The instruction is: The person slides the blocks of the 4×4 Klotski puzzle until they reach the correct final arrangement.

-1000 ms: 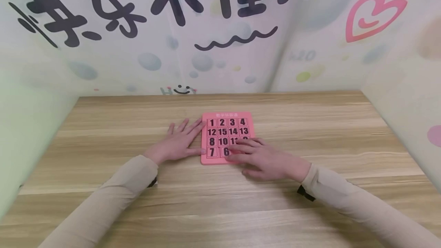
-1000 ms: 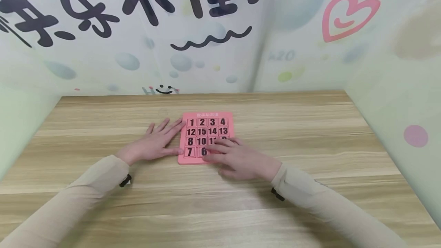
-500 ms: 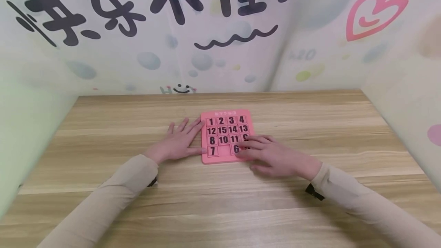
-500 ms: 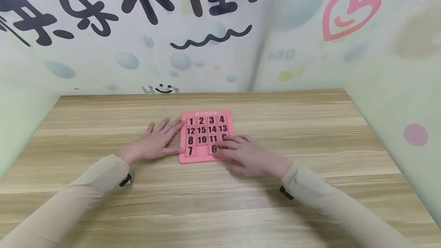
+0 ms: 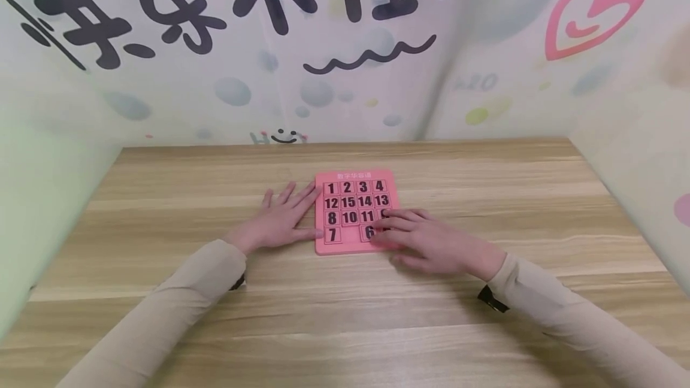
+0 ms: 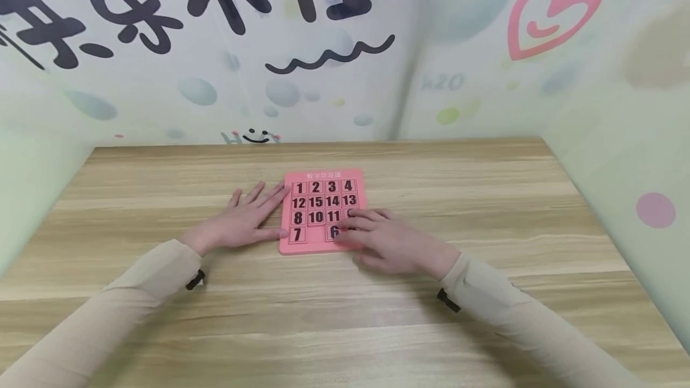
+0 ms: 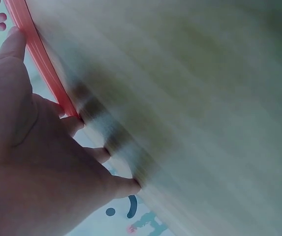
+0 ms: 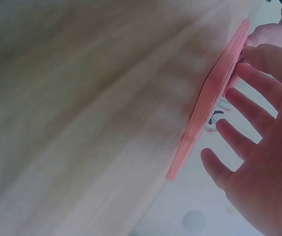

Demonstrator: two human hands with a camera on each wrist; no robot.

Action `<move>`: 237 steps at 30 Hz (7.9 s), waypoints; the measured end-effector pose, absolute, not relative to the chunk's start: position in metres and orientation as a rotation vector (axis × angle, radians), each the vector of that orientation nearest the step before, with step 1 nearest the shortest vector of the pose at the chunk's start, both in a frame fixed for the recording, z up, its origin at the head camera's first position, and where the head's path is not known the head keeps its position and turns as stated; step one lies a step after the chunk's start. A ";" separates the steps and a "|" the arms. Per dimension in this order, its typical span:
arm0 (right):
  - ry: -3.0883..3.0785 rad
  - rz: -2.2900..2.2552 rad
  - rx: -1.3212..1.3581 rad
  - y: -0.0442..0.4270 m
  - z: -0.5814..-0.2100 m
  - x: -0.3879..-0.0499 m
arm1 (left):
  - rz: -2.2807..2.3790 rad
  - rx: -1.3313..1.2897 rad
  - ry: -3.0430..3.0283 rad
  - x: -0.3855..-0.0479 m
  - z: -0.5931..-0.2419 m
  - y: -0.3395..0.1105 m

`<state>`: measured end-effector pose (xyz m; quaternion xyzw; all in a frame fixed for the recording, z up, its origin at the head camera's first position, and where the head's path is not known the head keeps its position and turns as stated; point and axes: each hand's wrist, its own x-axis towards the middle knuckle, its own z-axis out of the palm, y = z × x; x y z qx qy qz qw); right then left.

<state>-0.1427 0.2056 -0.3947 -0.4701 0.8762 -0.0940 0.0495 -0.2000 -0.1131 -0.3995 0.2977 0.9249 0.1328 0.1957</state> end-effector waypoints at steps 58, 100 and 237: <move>2.630 -0.183 -1.492 0.155 -0.398 -0.150 | 0.329 0.856 2.618 -0.199 -0.400 -0.114; 2.629 -0.332 -1.488 0.170 -0.396 -0.156 | 0.325 0.834 2.617 -0.201 -0.400 -0.113; 2.638 -0.314 -1.270 0.168 -0.390 -0.172 | 0.334 0.848 2.618 -0.201 -0.399 -0.114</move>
